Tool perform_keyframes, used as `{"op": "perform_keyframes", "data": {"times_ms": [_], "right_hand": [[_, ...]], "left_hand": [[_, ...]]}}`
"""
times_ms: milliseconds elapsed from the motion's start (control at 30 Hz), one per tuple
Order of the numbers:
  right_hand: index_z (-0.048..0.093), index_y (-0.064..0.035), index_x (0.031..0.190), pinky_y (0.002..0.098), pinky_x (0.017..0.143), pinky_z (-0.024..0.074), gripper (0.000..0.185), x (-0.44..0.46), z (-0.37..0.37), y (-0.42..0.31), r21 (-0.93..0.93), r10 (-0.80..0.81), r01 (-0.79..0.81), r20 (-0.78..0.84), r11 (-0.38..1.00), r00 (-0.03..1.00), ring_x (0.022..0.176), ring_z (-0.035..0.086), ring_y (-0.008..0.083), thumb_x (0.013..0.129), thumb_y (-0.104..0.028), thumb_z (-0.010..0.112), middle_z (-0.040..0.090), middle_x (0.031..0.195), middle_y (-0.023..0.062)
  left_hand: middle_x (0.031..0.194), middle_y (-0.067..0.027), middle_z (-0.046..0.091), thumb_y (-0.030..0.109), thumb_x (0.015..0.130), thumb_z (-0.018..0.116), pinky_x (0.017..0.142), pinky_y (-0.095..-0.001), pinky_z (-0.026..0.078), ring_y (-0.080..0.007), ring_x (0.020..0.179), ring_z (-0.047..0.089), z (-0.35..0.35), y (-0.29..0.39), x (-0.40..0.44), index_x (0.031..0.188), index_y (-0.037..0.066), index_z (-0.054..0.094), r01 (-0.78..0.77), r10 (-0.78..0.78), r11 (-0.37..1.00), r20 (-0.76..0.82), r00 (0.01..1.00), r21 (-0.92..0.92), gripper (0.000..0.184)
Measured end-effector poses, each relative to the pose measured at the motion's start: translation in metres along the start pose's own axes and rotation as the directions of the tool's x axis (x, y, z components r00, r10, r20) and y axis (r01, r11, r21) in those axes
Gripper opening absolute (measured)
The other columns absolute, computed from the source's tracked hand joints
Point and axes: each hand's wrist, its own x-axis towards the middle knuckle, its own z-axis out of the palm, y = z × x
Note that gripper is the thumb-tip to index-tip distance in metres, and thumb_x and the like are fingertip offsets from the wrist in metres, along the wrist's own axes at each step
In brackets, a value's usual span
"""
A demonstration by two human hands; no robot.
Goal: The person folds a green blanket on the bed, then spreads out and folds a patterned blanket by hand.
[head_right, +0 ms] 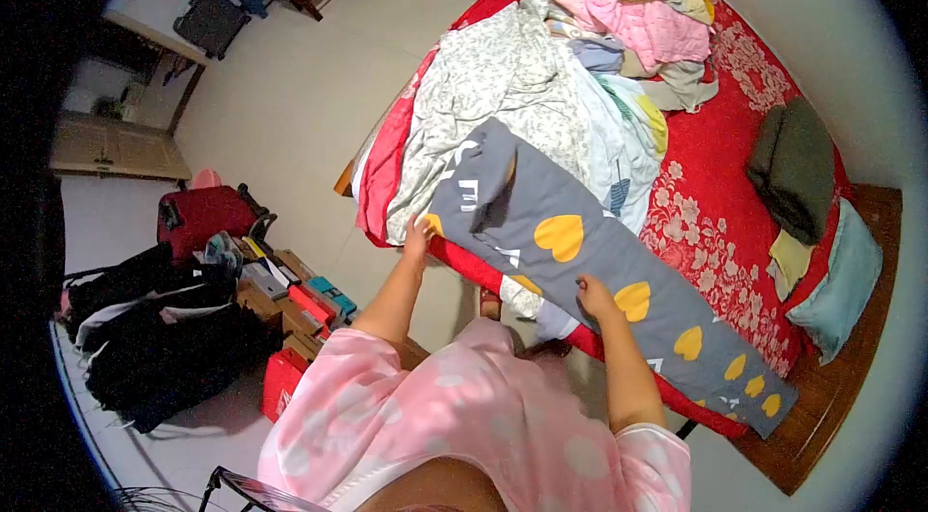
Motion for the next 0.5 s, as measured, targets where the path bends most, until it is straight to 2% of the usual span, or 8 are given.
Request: {"op": "perform_keyframes", "data": {"times_ms": [33,133,200,233,333,400,433,500], "right_hand": [[0.056,-0.0024,0.115,0.0377,0.082,0.0464,0.036,0.006,0.0,-0.012,-0.007,-0.021,0.021,0.014,1.0,1.0,0.09,0.059,0.0359,0.079,-0.006,0.054,0.062,0.1,0.0185],[0.051,-0.0059,0.123,0.0307,0.08,0.0469,0.042,0.025,0.008,-0.032,-0.172,-0.181,0.171,-0.046,0.97,0.982,0.086,0.059,0.0217,0.083,-0.016,0.061,0.061,0.099,0.0131],[0.051,-0.0028,0.123,0.0339,0.086,0.0453,0.045,0.046,0.012,-0.056,0.21,-0.113,0.111,-0.001,0.971,0.994,0.097,0.058,0.025,0.085,-0.023,0.062,0.061,0.107,0.015],[0.05,-0.0013,0.123,0.0355,0.089,0.0445,0.047,0.06,0.013,-0.07,0.39,-0.087,0.068,0.031,0.918,0.996,0.102,0.058,0.0267,0.086,-0.027,0.062,0.061,0.112,0.016],[0.047,0.0015,0.125,0.0344,0.092,0.0429,0.059,0.105,-0.001,-0.128,0.626,0.142,-0.115,0.007,0.772,0.99,0.108,0.055,0.0233,0.085,-0.038,0.064,0.058,0.116,0.0171],[0.043,0.003,0.128,0.0358,0.092,0.0425,0.066,0.139,0.004,-0.151,0.613,0.075,0.043,-0.167,0.789,0.983,0.11,0.054,0.0257,0.082,-0.039,0.067,0.056,0.118,0.0187],[0.042,0.0038,0.129,0.0365,0.093,0.0423,0.07,0.151,0.01,-0.16,0.599,0.04,0.123,-0.253,0.791,0.967,0.11,0.054,0.0269,0.081,-0.039,0.068,0.055,0.12,0.0196],[0.038,0.0039,0.131,0.0382,0.093,0.0419,0.07,0.167,0.019,-0.176,0.409,0.05,0.059,-0.251,0.91,0.967,0.111,0.053,0.0306,0.079,-0.032,0.069,0.054,0.121,0.0215]], "left_hand": [[0.124,-0.0173,0.049,0.036,0.091,0.051,0.094,-0.0376,0.038,-0.0195,0.107,0.051,0.003,0.02,-0.003,0.142,0.007,0.024,0.025,-0.027,0.99,-0.013,1.0,-0.141,0.064],[0.122,-0.0172,0.052,0.04,0.093,0.049,0.094,-0.0336,0.039,-0.0254,0.11,0.05,0.025,0.028,0.045,0.139,0.003,0.028,-0.219,0.219,0.976,0.012,0.976,0.013,0.063],[0.119,-0.0157,0.054,0.039,0.092,0.05,0.093,-0.0334,0.04,-0.024,0.107,0.052,0.059,0.08,0.027,0.139,0.004,0.03,-0.349,0.331,0.905,0.112,0.937,0.242,0.062],[0.117,-0.0155,0.055,0.038,0.092,0.052,0.092,-0.0334,0.04,-0.0237,0.106,0.052,0.077,0.092,0.028,0.138,0.004,0.032,-0.331,0.29,0.914,0.195,0.937,0.233,0.061],[0.115,-0.0143,0.056,0.038,0.091,0.055,0.088,-0.032,0.044,-0.021,0.102,0.055,0.126,0.124,-0.002,0.133,0.003,0.04,-0.321,0.232,0.93,0.39,0.891,0.181,0.056],[0.12,-0.0148,0.054,0.04,0.094,0.05,0.094,-0.0315,0.041,-0.0198,0.109,0.052,0.141,0.125,-0.013,0.135,0.002,0.04,-0.39,0.205,0.885,0.54,0.816,0.254,0.057],[0.12,-0.0149,0.055,0.04,0.094,0.049,0.093,-0.0306,0.041,-0.019,0.108,0.054,0.145,0.115,-0.015,0.133,0.002,0.042,-0.275,0.141,0.949,0.567,0.811,0.157,0.055],[0.12,-0.0149,0.055,0.038,0.095,0.048,0.09,-0.0288,0.043,-0.0172,0.105,0.056,0.15,0.099,-0.016,0.13,0.001,0.045,-0.021,0.034,0.999,0.641,0.767,-0.029,0.051]]}}
